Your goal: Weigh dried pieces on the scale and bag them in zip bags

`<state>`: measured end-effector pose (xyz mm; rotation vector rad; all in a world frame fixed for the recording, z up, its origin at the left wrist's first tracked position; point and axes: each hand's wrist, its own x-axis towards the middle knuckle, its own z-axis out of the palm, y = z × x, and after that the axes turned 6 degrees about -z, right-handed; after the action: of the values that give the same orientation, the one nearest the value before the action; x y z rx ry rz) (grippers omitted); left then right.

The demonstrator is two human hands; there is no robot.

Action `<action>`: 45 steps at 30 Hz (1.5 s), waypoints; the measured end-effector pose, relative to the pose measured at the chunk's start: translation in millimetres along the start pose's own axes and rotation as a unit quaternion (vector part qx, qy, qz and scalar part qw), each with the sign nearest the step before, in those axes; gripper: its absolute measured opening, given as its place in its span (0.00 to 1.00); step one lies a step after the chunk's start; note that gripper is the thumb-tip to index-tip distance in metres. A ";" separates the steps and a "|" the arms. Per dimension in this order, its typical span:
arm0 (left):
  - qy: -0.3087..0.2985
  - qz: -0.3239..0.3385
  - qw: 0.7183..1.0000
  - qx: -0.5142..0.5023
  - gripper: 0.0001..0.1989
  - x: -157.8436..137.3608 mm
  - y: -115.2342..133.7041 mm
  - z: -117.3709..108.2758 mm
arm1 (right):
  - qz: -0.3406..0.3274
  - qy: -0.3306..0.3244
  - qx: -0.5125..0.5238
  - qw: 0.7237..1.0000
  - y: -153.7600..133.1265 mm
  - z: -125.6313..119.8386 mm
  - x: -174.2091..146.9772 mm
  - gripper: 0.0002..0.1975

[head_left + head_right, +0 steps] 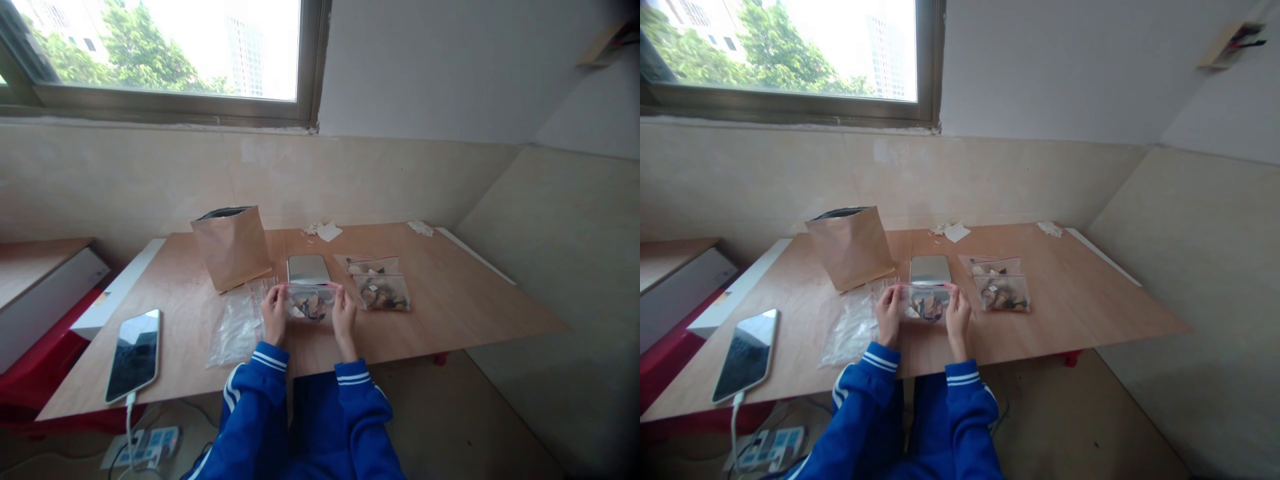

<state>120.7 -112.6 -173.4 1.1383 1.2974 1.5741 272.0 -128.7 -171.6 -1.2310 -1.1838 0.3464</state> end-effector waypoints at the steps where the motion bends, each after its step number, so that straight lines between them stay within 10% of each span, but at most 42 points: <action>1: 0.004 -0.004 1.000 -0.006 0.20 1.8 -1.4 -1.2 | 0.015 -0.008 0.011 1.000 6.8 1.3 1.1 0.29; 10: -0.006 -0.045 0.998 -0.041 0.21 8.3 -15.6 2.9 | 0.057 -0.009 0.038 0.998 45.1 7.8 -5.3 0.24; 45: -0.009 -0.042 0.999 -0.003 0.17 10.8 -22.5 5.5 | 0.076 0.032 0.026 0.996 30.2 2.1 -4.9 0.24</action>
<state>123.5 -97.1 -193.5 1.0780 1.3123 1.5020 279.4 -120.1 -200.2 -1.2808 -1.0242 0.4444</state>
